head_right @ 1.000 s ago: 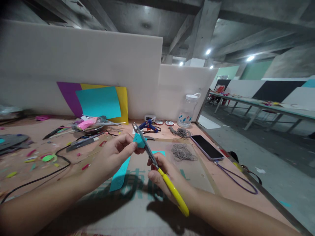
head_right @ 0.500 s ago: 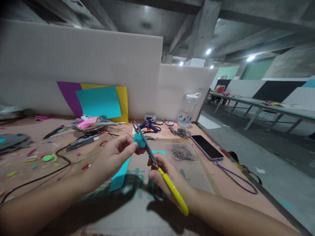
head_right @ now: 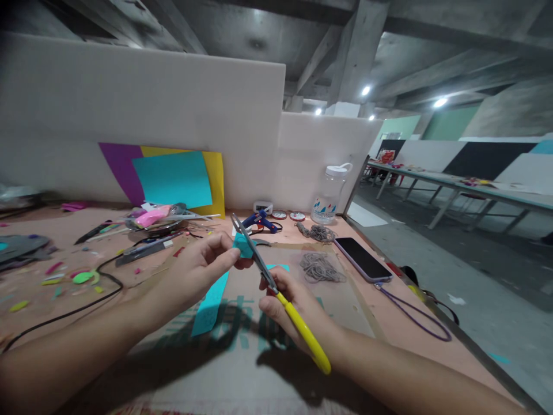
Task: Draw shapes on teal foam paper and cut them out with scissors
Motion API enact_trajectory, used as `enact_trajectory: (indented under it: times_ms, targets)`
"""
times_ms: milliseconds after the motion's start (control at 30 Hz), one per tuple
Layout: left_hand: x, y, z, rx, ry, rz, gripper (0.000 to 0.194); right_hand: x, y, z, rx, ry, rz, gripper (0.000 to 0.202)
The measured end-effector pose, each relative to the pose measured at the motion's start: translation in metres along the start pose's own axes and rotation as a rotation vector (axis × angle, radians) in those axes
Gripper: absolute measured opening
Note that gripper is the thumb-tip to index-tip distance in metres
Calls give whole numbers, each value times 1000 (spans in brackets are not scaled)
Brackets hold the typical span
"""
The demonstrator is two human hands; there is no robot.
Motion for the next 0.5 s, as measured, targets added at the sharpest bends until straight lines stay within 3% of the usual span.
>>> enact_trajectory:
  times_ms: [500]
  targets:
    - [2, -1, -2, -4, -11, 25, 27, 1, 0, -1, 42, -5, -1, 49]
Point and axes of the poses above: each hand's wrist, its own x-axis towards the middle knuckle, its own y-axis out of the palm, z = x × y, the point moved 10 cm from there along x, towards the middle knuckle, and after that the axes turned 10 degrees about y, right-handed, at the moved point
